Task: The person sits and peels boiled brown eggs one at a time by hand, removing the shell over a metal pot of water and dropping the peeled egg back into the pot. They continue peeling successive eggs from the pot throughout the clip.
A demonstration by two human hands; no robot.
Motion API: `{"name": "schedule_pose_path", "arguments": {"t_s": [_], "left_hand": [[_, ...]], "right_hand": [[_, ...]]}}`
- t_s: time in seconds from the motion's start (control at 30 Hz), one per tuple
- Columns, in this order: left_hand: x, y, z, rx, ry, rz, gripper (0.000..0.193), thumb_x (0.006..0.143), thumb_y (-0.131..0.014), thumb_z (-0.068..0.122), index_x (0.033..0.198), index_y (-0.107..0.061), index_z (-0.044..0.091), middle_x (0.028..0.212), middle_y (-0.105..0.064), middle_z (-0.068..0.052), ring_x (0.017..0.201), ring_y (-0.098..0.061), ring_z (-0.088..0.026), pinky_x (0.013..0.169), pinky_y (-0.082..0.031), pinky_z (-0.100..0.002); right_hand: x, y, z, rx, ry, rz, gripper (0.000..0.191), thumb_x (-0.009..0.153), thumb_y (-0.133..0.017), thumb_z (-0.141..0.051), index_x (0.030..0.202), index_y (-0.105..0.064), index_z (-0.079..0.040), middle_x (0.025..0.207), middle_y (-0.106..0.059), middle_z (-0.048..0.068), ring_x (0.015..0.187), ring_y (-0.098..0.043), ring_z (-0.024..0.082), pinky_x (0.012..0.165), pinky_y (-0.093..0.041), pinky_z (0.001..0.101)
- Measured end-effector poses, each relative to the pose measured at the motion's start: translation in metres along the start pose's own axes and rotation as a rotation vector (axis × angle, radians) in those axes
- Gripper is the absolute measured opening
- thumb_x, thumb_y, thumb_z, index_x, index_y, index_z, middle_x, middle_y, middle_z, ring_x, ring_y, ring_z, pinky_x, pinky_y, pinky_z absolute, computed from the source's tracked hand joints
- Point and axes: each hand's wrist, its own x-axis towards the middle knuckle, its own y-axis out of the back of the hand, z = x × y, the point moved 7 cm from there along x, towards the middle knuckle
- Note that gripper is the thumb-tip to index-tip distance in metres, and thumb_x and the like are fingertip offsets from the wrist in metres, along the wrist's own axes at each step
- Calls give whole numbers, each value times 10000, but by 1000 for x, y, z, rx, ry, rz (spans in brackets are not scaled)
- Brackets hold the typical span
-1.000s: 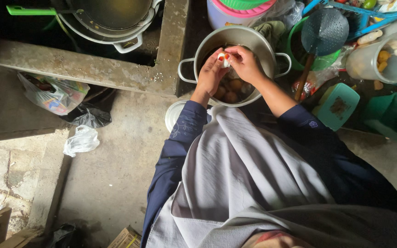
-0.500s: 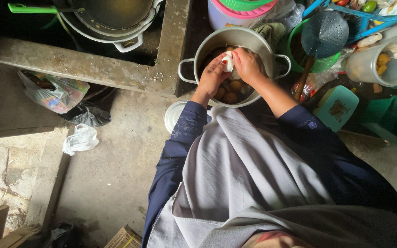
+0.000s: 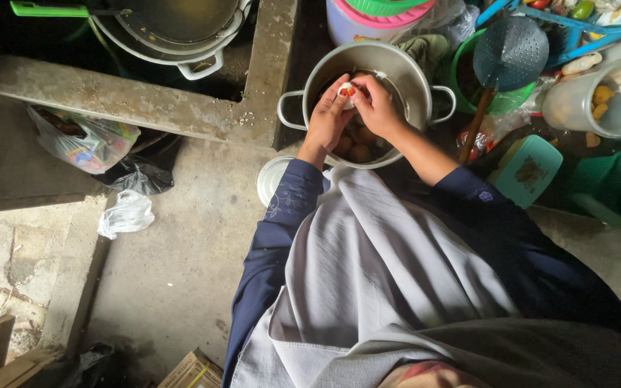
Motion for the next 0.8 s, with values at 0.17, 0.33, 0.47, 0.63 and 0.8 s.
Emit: {"name": "schedule_pose_path", "arguments": {"t_s": [0.17, 0.33, 0.47, 0.63, 0.8], "left_hand": [[1, 2, 0, 144, -3, 51, 504, 1079, -566, 236, 1538, -443, 70, 1398, -599, -76, 1252, -592, -194, 1061, -508, -392], [5, 6, -5, 97, 7, 39, 491, 1088, -553, 234, 1541, -445, 78, 1422, -591, -69, 1283, -580, -190, 1087, -503, -385], [6, 11, -7, 87, 28, 102, 461, 1094, -534, 222, 1530, -457, 94, 1415, -578, -48, 1275, -568, -171, 1067, -496, -375], [7, 12, -5, 51, -20, 143, 409, 1088, -538, 184, 1480, -464, 95, 1341, -575, -38, 1211, -575, -180, 1048, -512, -397], [6, 10, -3, 38, -55, 143, 398, 1088, -528, 186, 1463, -431, 91, 1341, -573, -75, 1220, -597, -206, 1044, -532, -405]], "right_hand": [[-1, 5, -19, -382, 258, 30, 174, 1046, -621, -95, 1190, -652, -4, 1019, -697, 206, 898, -692, 379, 755, -546, 437], [3, 7, -4, -342, 189, 40, 121, 1057, -615, -86, 1145, -662, -18, 987, -698, 209, 898, -686, 411, 755, -543, 462], [4, 11, 23, -161, -51, 59, 161, 1064, -557, -117, 1172, -651, -42, 904, -697, 145, 767, -698, 304, 716, -549, 404], [6, 10, 19, -156, 53, 103, 91, 1124, -570, -95, 1180, -640, -82, 956, -646, 135, 864, -617, 266, 774, -523, 356], [6, -6, 14, -97, 6, 82, 150, 1037, -653, -124, 1153, -607, -42, 876, -673, 148, 759, -653, 260, 682, -515, 366]]}}
